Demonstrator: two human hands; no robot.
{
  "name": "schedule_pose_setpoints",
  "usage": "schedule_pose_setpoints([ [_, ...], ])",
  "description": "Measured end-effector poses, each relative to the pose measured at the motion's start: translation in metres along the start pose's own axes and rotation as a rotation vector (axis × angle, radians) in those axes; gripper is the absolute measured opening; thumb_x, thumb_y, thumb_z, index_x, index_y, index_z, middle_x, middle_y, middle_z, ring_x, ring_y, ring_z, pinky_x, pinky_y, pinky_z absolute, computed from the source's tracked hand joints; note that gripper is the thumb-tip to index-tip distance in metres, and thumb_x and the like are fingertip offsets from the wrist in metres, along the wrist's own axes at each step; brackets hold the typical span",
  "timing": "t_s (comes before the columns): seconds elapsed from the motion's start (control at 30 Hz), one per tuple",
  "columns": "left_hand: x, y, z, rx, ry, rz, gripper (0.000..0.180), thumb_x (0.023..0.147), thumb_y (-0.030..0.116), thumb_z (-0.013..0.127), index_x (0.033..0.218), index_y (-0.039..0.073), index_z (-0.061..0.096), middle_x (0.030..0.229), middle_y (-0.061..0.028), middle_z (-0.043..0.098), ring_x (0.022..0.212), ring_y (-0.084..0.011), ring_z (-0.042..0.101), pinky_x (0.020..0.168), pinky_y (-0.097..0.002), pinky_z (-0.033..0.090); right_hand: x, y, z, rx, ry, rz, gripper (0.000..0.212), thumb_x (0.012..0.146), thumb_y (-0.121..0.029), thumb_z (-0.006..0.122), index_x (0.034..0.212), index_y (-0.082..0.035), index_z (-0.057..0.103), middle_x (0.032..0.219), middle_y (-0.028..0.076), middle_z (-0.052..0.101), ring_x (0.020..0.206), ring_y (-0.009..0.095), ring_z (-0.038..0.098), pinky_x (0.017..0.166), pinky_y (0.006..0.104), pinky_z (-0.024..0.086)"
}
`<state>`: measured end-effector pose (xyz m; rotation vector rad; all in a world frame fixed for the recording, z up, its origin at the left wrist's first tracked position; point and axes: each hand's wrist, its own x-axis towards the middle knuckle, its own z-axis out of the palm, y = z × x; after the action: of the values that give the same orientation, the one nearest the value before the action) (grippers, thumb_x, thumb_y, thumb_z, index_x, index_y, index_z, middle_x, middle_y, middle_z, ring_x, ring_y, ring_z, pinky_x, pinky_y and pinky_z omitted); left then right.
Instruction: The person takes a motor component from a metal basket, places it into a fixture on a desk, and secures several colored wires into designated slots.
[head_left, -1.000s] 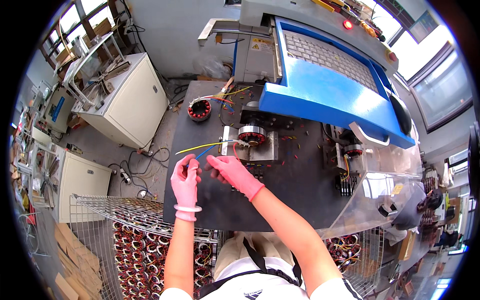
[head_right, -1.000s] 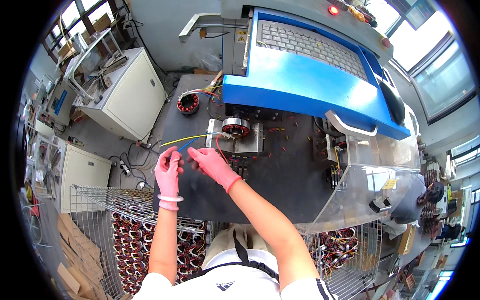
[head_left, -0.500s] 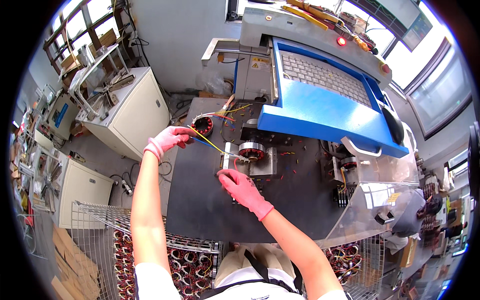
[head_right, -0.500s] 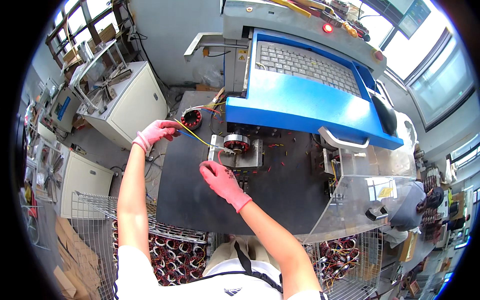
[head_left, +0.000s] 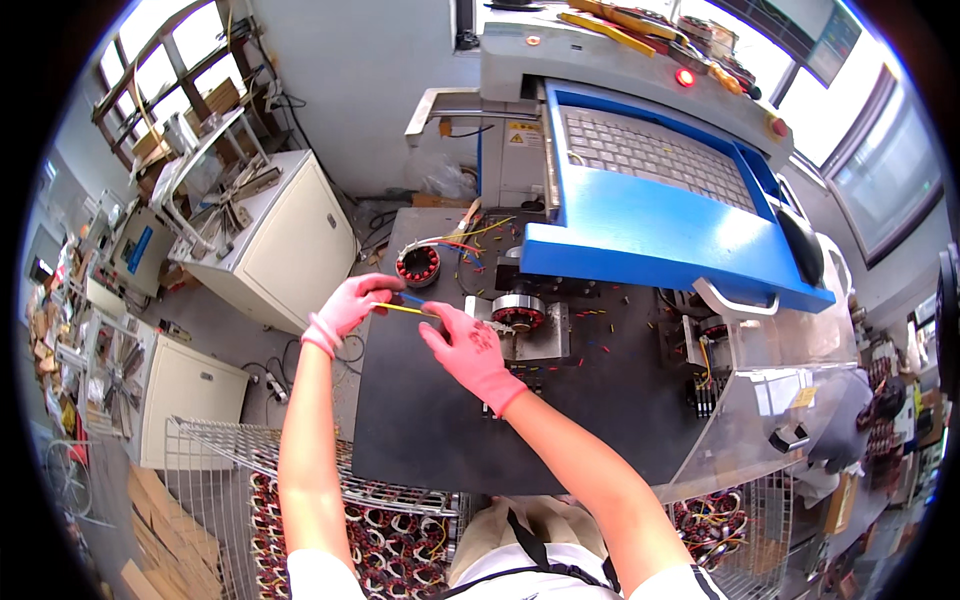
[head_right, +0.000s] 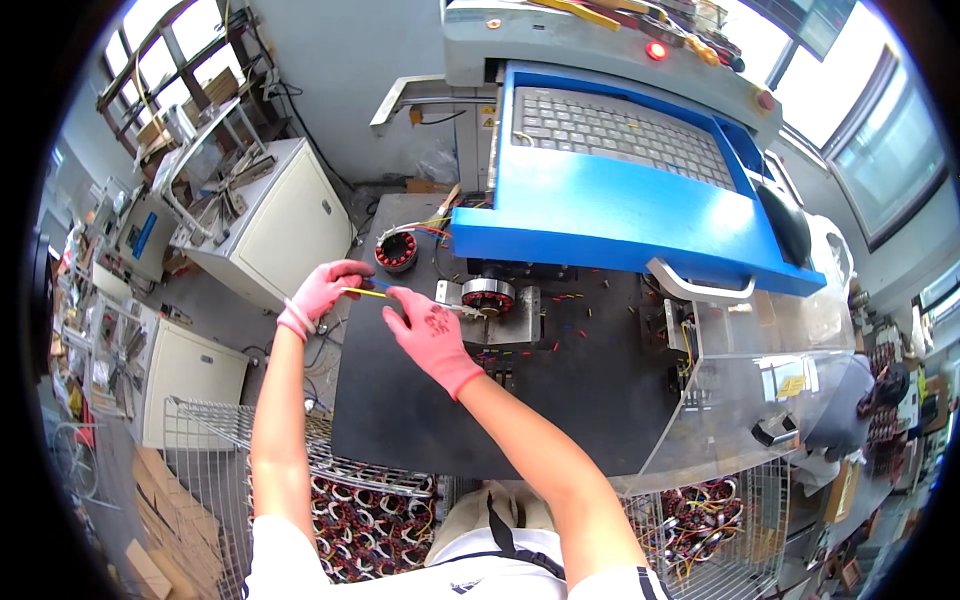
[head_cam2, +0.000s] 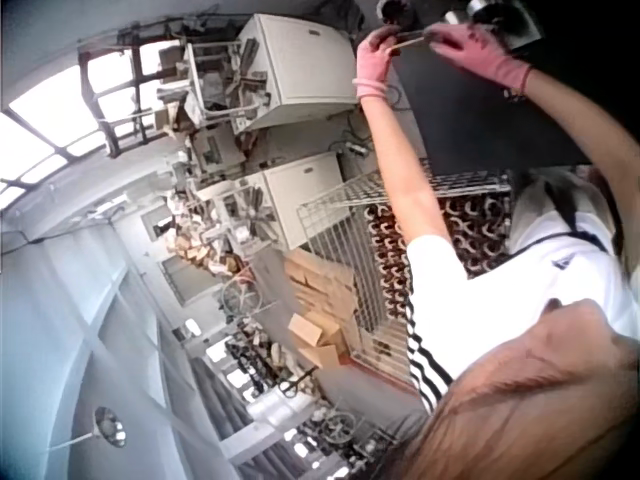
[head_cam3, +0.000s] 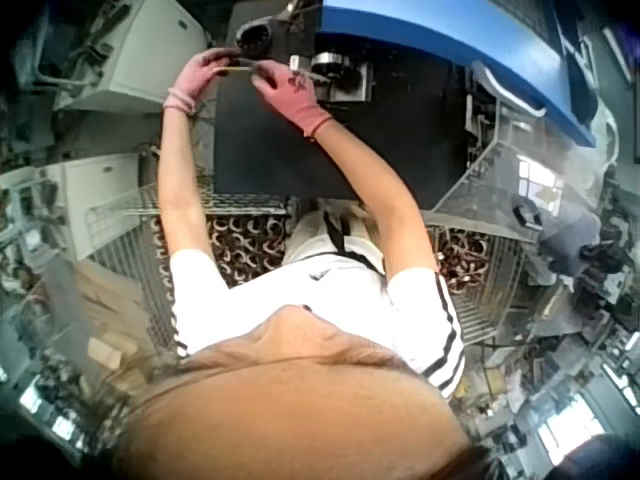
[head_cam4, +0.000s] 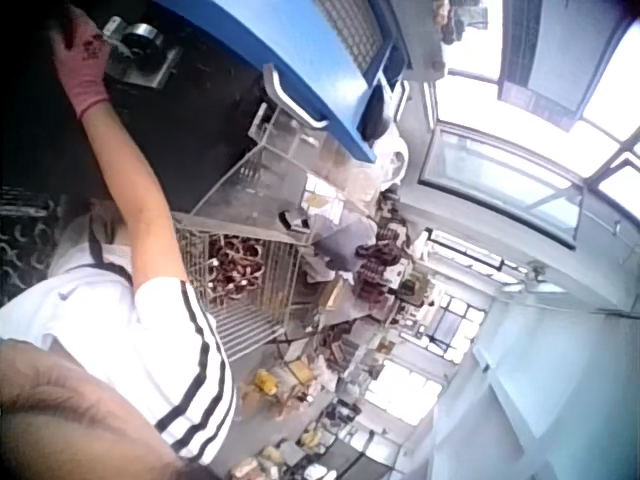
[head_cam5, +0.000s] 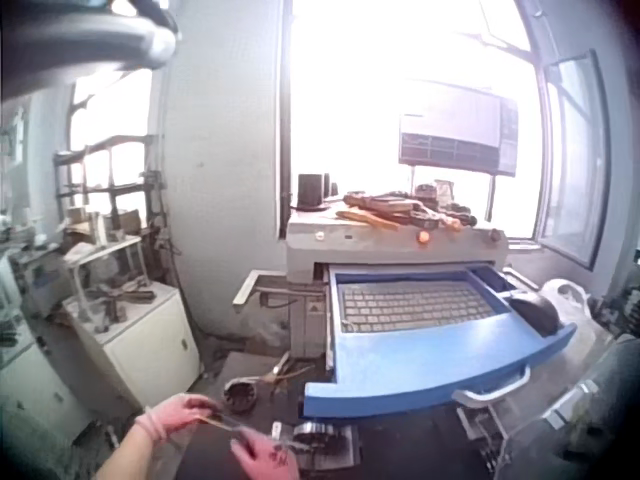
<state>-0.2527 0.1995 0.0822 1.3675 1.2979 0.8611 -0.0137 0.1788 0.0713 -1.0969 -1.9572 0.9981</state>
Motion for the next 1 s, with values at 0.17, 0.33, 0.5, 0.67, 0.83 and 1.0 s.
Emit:
schedule_pose_setpoints([
  [0.17, -0.016, 0.089, 0.032, 0.998, -0.019, 0.497, 0.019, 0.081, 0.008, 0.064, 0.100, 0.008, 0.070, 0.096, -0.0053, 0.070, 0.097, -0.0222, 0.066, 0.082, -0.0334, 0.052, -0.019, 0.002, -0.016, 0.740, -0.093, 0.452, 0.045, 0.095, -0.048, 0.053, 0.097, -0.006, 0.069, 0.066, -0.003, 0.052, 0.057, 0.006, 0.046, 0.053, 0.0231, 0.036],
  [0.33, -0.033, 0.118, 0.088, 1.312, -0.049, 0.686, 0.016, 0.077, 0.014, 0.062, 0.093, 0.014, 0.064, 0.089, -0.0018, 0.068, 0.096, -0.0216, 0.064, 0.080, -0.0370, 0.050, -0.004, 0.019, -0.025, 1.239, -0.278, 0.693, 0.040, 0.094, -0.048, 0.056, 0.095, -0.010, 0.065, 0.065, -0.006, 0.049, 0.051, 0.003, 0.038, 0.045, 0.0194, 0.027],
  [0.5, -0.078, 0.098, 0.120, 0.810, 0.312, 0.541, 0.019, 0.086, 0.014, 0.064, 0.103, 0.005, 0.064, 0.087, -0.0079, 0.066, 0.080, -0.0229, 0.064, 0.071, -0.0344, 0.050, -0.013, 0.019, -0.047, 1.243, -0.298, 0.695, 0.021, 0.092, -0.035, 0.065, 0.088, -0.014, 0.062, 0.066, -0.010, 0.052, 0.051, 0.000, 0.040, 0.043, 0.0174, 0.028],
  [0.67, -0.095, 0.043, 0.163, 0.100, 0.386, -0.025, 0.023, 0.097, 0.022, 0.056, 0.090, 0.002, 0.064, 0.066, 0.0006, 0.056, 0.058, -0.0052, 0.048, 0.052, -0.0229, 0.038, -0.026, 0.017, -0.043, 0.961, -0.293, 0.675, 0.020, 0.093, -0.032, 0.064, 0.090, -0.011, 0.064, 0.067, -0.009, 0.053, 0.052, -0.001, 0.042, 0.045, 0.0164, 0.030],
  [0.83, -0.092, 0.021, 0.206, 0.069, 0.547, -0.008, 0.029, 0.093, 0.025, 0.059, 0.078, 0.001, 0.062, 0.058, -0.0076, 0.053, 0.053, -0.0141, 0.050, 0.052, -0.0313, 0.040, -0.035, 0.025, -0.041, 0.895, -0.244, 0.614, 0.018, 0.092, -0.028, 0.064, 0.086, -0.011, 0.064, 0.068, -0.008, 0.052, 0.054, 0.001, 0.042, 0.048, 0.0184, 0.030],
  [1.0, -0.112, 0.022, 0.241, 0.281, 0.560, 0.110, 0.031, 0.092, 0.026, 0.059, 0.069, 0.004, 0.059, 0.061, -0.0142, 0.055, 0.057, -0.0336, 0.057, 0.052, -0.0391, 0.042, -0.033, 0.032, -0.041, 0.824, 0.027, 0.577, 0.023, 0.094, -0.028, 0.061, 0.084, -0.007, 0.062, 0.064, -0.006, 0.050, 0.052, 0.002, 0.043, 0.046, 0.0188, 0.031],
])
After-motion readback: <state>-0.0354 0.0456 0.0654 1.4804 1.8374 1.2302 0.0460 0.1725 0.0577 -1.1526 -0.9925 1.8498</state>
